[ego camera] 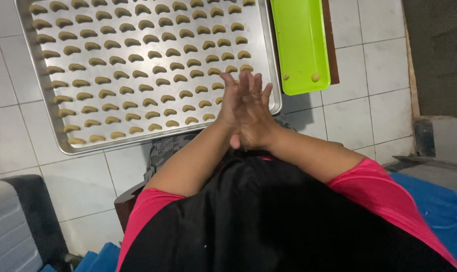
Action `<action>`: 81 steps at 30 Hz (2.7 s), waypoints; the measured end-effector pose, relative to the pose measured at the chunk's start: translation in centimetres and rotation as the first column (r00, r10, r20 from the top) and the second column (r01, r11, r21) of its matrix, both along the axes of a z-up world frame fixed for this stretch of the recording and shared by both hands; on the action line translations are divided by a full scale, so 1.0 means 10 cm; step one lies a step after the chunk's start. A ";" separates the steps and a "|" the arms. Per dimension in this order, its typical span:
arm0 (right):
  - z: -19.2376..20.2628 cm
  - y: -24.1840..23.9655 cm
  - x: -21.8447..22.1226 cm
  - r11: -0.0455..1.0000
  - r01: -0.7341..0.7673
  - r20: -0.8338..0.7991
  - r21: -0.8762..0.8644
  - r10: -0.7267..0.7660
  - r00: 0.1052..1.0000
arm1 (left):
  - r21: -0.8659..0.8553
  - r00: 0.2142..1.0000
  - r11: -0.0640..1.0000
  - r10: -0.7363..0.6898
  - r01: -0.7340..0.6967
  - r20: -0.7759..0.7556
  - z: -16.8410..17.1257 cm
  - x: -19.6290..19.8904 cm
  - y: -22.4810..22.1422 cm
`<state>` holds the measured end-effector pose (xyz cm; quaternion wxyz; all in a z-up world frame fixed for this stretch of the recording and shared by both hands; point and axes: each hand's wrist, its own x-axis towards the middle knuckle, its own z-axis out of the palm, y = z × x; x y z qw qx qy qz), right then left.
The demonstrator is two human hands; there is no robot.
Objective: Shaping small pieces of dough into crescents and arranging them on a baking tray
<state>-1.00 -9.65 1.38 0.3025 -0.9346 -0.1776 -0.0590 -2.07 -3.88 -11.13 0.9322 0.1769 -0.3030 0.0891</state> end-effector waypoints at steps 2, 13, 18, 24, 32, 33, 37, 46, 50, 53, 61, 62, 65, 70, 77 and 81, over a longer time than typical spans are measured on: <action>-0.15 -0.06 0.05 0.999 0.027 -0.071 -0.022 -0.028 0.997 | 0.019 0.900 0.955 -0.272 0.296 -0.341 0.82 0.01 0.34; -0.19 0.00 0.01 1.000 0.012 0.000 0.005 -0.012 1.000 | -0.222 0.535 0.851 -0.481 0.477 -0.695 0.97 -0.02 0.38; -0.22 0.06 0.09 0.997 -0.027 0.069 0.066 0.023 0.997 | -0.165 0.660 0.933 -0.343 0.319 -0.669 0.90 0.04 0.31; -0.39 0.07 -0.06 0.979 -0.196 0.094 0.051 0.191 0.977 | 0.216 0.800 0.916 -0.159 0.338 -0.579 1.52 0.03 0.49; -0.18 -0.01 0.29 1.000 -0.022 -0.050 0.012 0.023 0.998 | -0.010 0.776 0.935 -0.300 0.354 -0.554 0.89 0.08 0.35; -0.14 0.02 0.29 0.999 -0.031 -0.073 0.019 0.032 0.997 | -0.011 0.863 0.955 -0.271 0.295 -0.426 0.90 0.12 0.37; -0.02 0.07 0.21 0.998 -0.045 -0.148 0.038 0.051 0.988 | -0.109 0.812 0.939 -0.338 0.326 -0.476 0.96 0.10 0.42; -0.06 -0.40 0.18 0.909 -0.182 0.115 0.374 0.150 0.982 | -0.457 0.466 0.690 -0.720 0.562 -0.514 0.48 0.21 0.50; -0.11 -0.33 0.04 0.916 -0.201 0.191 0.347 0.141 0.971 | -0.354 0.433 0.823 -0.543 0.444 -0.719 0.62 0.18 0.42; -0.10 -0.37 0.09 0.882 -0.193 0.126 0.430 0.152 0.980 | -0.087 0.553 0.884 -0.360 0.458 -0.751 0.58 0.29 0.43; -0.43 -0.41 0.29 0.913 -0.189 -0.009 0.361 0.207 0.978 | 0.566 0.818 0.688 -0.071 0.455 -0.571 0.36 0.56 0.43; -0.51 -0.42 0.30 0.913 -0.167 -0.016 0.372 0.186 0.982 | 0.520 0.823 0.743 -0.073 0.422 -0.564 0.25 0.56 0.38; -0.74 -0.45 0.38 0.910 -0.116 -0.061 0.398 0.152 0.986 | 0.475 0.829 0.796 -0.059 0.375 -0.556 0.01 0.61 0.34; -0.66 -0.48 1.03 0.913 -0.103 -0.082 0.394 0.146 0.986 | 0.405 0.786 0.867 0.026 0.290 -0.618 0.31 0.83 0.51; -1.38 -0.67 2.04 0.991 0.136 0.172 -0.015 -0.131 0.976 | 0.226 0.574 0.948 0.059 0.225 -0.817 0.31 1.04 0.62; -1.49 -0.61 2.21 0.962 0.237 0.176 -0.135 -0.213 0.961 | 0.138 0.549 0.967 -0.001 0.213 -0.836 0.00 1.00 0.66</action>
